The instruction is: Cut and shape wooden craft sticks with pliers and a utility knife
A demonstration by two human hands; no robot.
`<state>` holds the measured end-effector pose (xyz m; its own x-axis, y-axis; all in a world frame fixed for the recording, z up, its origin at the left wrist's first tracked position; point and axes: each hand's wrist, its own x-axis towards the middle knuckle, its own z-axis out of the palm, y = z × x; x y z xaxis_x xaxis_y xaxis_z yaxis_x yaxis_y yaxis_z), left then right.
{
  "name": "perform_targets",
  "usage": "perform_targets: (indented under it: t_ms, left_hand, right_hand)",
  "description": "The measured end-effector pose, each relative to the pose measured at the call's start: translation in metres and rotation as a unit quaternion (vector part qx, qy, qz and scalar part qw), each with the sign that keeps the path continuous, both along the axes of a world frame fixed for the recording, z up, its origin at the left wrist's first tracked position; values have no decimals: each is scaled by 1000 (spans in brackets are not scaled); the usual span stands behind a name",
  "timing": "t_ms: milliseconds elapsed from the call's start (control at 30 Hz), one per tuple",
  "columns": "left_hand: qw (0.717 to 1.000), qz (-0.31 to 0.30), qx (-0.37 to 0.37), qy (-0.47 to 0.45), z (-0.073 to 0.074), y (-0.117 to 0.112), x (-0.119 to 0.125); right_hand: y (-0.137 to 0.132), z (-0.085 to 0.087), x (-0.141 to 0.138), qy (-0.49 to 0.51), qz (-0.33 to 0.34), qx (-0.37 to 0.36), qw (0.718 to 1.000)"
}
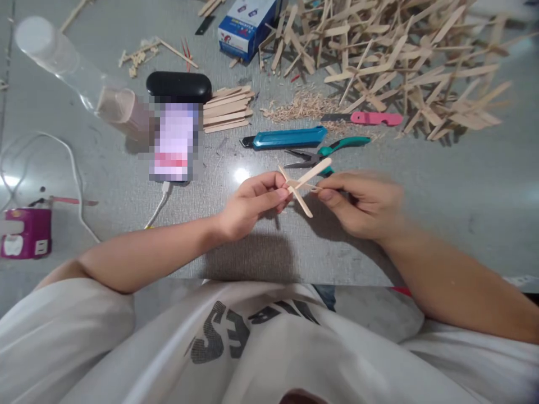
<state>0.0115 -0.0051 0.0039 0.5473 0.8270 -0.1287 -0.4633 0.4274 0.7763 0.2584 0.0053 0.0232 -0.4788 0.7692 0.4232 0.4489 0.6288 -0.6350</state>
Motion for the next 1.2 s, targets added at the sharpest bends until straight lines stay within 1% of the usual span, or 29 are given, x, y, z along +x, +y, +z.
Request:
perform_targets:
  t_ms: [133,267,400,567,633,733,867,933,1067,1200]
  left_hand:
    - [999,-34,27,11,-1,0,1]
    - [997,-38,69,19,2,2,0]
    - [993,-49,93,55,6,4,-2]
    - [994,-36,84,63,4,2,-4]
    - [995,-30,72,64,2,0,-4]
    - [996,-26,60,68,1,-1,-4]
    - [996,-17,64,64,3,0,-4]
    - [996,-18,65,59,3,0,-4]
    - [996,-21,70,57,4,1,-4]
    - [996,-37,65,58,4,1,-5]
  right_hand:
    - [-8,7,-7,-5,-2,-28,1000]
    - [-15,11,-15,9,-12,-48,999]
    - [-20,11,-21,21,0,-58,998]
    - [-20,6,-22,34,-13,-113,993]
    - [-17,3,-20,41,-15,-122,992]
    - [-13,0,-17,38,8,-92,995]
    - [-9,0,-15,17,28,-48,998]
    - [-10,1,-14,8,23,-44,999]
    - [-11,2,-12,-33,-1,-66,997]
    - [-9,1,-10,-36,12,-39,999]
